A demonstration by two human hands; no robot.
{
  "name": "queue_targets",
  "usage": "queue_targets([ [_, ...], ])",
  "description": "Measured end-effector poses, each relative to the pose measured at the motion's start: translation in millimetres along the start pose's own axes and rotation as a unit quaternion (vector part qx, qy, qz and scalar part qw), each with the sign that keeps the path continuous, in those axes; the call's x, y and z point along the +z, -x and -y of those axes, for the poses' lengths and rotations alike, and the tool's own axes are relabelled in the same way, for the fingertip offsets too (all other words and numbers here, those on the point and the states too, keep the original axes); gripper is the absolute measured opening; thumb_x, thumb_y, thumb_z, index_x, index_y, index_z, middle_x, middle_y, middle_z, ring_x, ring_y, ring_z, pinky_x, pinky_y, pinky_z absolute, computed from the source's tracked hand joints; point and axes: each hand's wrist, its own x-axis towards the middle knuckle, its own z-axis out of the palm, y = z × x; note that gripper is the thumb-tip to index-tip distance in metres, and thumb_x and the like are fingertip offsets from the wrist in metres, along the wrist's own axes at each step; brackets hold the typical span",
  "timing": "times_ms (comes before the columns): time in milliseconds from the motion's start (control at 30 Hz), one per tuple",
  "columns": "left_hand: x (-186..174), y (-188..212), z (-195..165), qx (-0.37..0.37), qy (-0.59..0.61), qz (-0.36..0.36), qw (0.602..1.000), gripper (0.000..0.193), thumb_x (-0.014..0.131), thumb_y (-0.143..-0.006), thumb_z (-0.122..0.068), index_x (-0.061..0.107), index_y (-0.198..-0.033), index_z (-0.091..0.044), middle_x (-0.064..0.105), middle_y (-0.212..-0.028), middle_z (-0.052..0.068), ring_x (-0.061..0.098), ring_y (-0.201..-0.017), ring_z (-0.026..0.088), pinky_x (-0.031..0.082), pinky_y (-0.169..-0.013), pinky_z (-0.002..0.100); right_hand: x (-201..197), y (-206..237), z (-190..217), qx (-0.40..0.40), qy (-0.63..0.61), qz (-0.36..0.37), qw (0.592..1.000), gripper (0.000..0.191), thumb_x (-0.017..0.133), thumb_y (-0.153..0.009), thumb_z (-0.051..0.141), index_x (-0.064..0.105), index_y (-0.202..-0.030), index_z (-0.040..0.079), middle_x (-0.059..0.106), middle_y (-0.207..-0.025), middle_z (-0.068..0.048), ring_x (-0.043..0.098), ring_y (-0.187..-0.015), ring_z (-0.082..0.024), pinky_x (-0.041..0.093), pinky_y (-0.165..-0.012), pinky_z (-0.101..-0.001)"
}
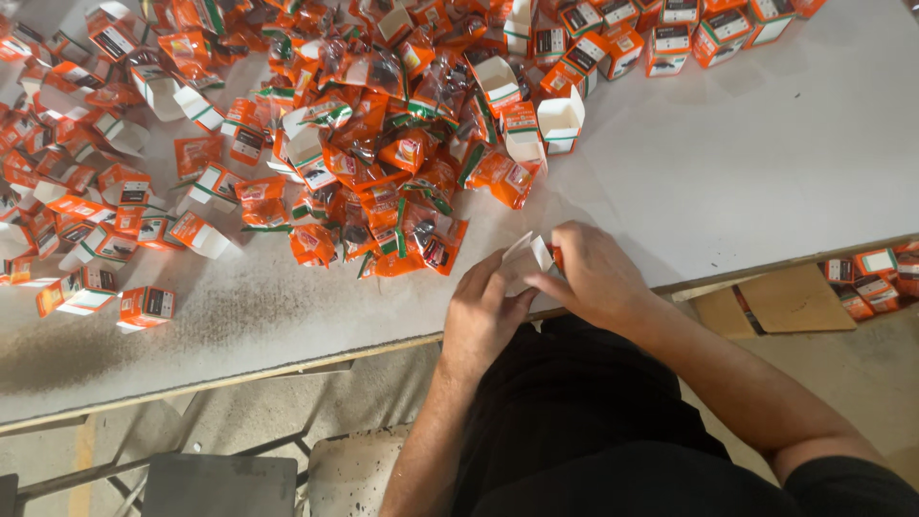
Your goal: The person picks small orange product boxes and plastic-wrapped items from a pile on the table, opens and folds the cardboard boxes, places a wrapped item inside each, and sets the closed box back on the table, repeating this packing cycle one box at a time.
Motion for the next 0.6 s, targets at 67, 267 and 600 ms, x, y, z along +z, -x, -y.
queue_targets([
  [67, 4, -4, 5, -0.087, 0.070, 0.020, 0.994, 0.058, 0.087, -0.081, -0.018, 0.056, -0.129, -0.006, 0.067, -0.128, 0.016, 0.069, -0.114, 0.035, 0.062, -0.088, 0.040, -12, 12, -3, -0.131, 0.011, -0.101, 0.986, 0.048, 0.071, -0.090, 0.030, 0.049, -0.122, 0.002, 0.060, -0.121, -0.023, 0.059, -0.109, -0.040, 0.047, -0.091, -0.0514],
  [267, 4, -1, 7, -0.075, 0.053, -0.010, 0.996, 0.072, 0.090, -0.077, -0.017, 0.053, -0.139, -0.008, 0.068, -0.123, 0.015, 0.068, -0.111, 0.035, 0.059, -0.089, 0.042, -34, 38, -17, -0.040, 0.088, 0.053, 0.994, 0.062, 0.074, -0.084, 0.013, 0.057, -0.143, 0.012, 0.058, -0.121, -0.013, 0.058, -0.107, -0.031, 0.046, -0.095, -0.0469],
  [600, 2, -6, 8, -0.019, 0.071, -0.012, 0.997, 0.079, 0.084, -0.072, -0.005, 0.049, -0.143, -0.010, 0.067, -0.135, 0.014, 0.067, -0.117, 0.035, 0.056, -0.098, 0.042, -40, -10, 28, -0.298, 0.119, 0.031, 0.947, 0.052, 0.071, -0.077, 0.008, 0.063, -0.129, 0.004, 0.060, -0.117, -0.013, 0.059, -0.111, -0.033, 0.051, -0.095, -0.0423],
])
